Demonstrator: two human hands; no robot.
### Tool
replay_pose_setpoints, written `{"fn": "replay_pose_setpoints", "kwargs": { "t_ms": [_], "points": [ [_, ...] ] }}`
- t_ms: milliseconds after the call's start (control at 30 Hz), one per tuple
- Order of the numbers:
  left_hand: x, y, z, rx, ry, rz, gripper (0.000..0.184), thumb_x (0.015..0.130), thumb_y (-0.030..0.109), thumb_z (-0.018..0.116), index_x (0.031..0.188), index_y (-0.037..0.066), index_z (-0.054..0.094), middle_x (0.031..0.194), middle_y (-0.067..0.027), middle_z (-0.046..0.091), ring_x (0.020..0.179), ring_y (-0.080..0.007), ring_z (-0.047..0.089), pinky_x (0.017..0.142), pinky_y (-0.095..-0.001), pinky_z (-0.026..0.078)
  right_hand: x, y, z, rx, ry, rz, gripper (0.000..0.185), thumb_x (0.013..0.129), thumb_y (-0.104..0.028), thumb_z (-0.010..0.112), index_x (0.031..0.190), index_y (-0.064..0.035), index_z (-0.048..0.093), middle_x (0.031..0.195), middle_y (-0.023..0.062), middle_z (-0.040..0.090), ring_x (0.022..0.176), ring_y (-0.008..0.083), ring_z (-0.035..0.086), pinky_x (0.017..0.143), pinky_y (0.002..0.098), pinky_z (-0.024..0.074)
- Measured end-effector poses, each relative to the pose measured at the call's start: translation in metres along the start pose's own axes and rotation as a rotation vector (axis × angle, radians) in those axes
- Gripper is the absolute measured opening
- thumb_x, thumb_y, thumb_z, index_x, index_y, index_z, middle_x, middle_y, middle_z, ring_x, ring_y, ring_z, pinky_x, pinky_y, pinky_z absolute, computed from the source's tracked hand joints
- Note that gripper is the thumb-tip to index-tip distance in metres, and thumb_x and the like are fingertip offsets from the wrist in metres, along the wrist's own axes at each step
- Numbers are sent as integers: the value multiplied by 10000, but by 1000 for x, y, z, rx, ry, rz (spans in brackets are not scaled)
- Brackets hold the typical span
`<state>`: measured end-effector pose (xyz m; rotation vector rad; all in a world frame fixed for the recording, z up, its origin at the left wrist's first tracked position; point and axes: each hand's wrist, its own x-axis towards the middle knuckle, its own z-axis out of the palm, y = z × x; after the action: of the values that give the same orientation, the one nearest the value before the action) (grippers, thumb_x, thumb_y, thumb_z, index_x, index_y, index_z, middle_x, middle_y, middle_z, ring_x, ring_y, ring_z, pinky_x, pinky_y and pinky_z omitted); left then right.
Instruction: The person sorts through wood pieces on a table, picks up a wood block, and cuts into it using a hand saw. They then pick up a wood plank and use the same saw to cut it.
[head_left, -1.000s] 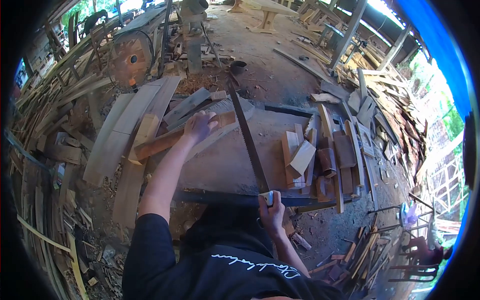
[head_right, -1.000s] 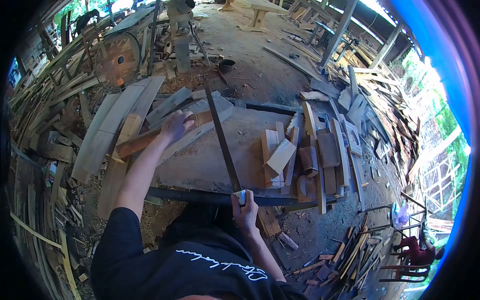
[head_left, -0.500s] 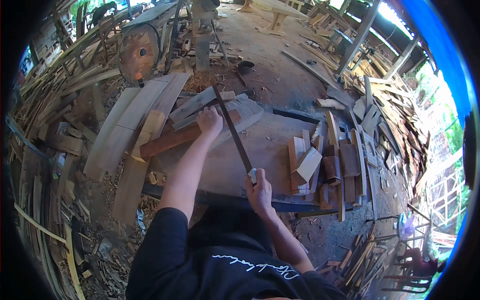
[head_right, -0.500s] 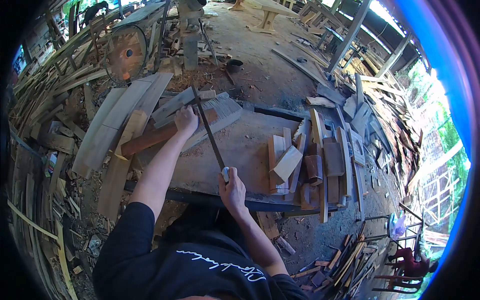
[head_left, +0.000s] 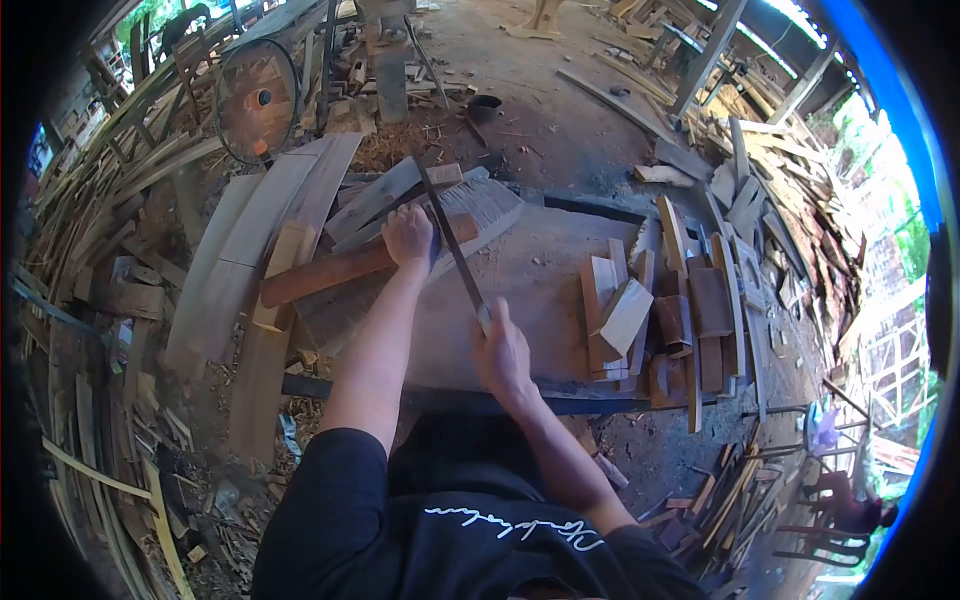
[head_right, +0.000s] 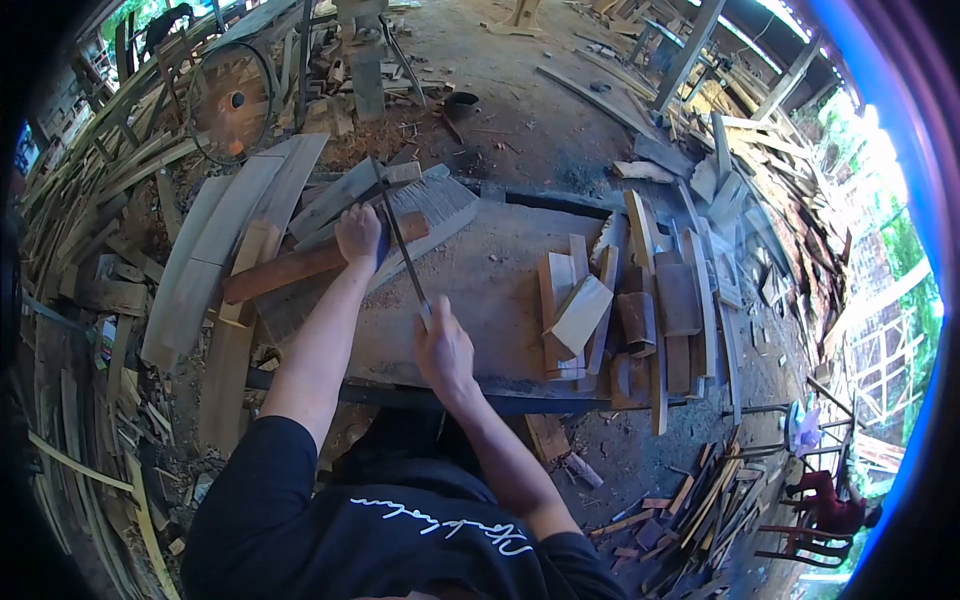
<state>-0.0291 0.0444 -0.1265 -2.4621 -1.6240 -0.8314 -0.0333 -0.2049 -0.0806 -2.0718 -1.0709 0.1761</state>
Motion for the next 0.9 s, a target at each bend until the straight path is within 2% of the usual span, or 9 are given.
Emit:
{"fn": "replay_pose_setpoints", "kwargs": {
  "t_ms": [67,133,300,367,600,767,833,900],
  "points": [
    [3,-3,0,14,11,37,283,915,185,424,895,112,697,970,-59,695,934,-261,638,788,-432,491,22,-4,13,-7,37,-25,262,933,-194,590,1083,-43,436,819,265,631,756,477,625,638,553,499],
    [3,4,-5,67,-21,-93,274,915,190,426,888,113,687,967,-60,694,913,-268,639,782,-429,490,32,-6,18,-26,45,-28,279,943,-228,581,1090,-43,433,799,257,635,745,477,626,636,552,501],
    [3,8,-12,38,-43,-115,275,921,176,411,921,108,678,974,-66,688,911,-272,633,777,-433,482,-17,3,-5,44,21,-10,260,929,-195,610,1011,-33,425,788,272,619,749,490,612,623,554,484],
    [1,11,-19,2,-63,-81,263,916,170,413,938,110,668,974,-68,687,919,-272,623,777,-443,473,-28,7,-5,69,8,54,263,915,-172,631,980,-29,420,771,276,612,751,498,603,613,549,475],
    [-5,10,-30,-115,-35,-23,220,894,196,458,962,112,650,968,-74,662,952,-263,595,808,-444,448,-29,7,1,4,74,28,276,916,-181,641,962,-21,420,743,278,614,740,507,604,602,543,476],
    [-9,5,-36,-161,-60,12,213,887,175,470,999,96,633,1015,-83,648,977,-261,572,817,-427,451,-29,0,2,-24,147,16,301,892,-209,681,916,-22,446,697,253,619,702,480,626,579,505,491],
    [-10,2,-33,-206,-21,16,192,885,163,479,985,94,627,1008,-83,646,965,-264,577,816,-429,453,-29,-1,3,-44,167,43,310,860,-191,709,965,-6,483,704,241,625,709,458,649,578,460,497],
    [-7,3,-34,-256,17,35,171,882,151,487,971,92,620,1000,-84,643,953,-267,582,816,-431,454,-30,-2,8,-79,194,22,320,862,-210,711,940,-13,471,703,244,627,702,461,643,575,472,497]
  ]
}}
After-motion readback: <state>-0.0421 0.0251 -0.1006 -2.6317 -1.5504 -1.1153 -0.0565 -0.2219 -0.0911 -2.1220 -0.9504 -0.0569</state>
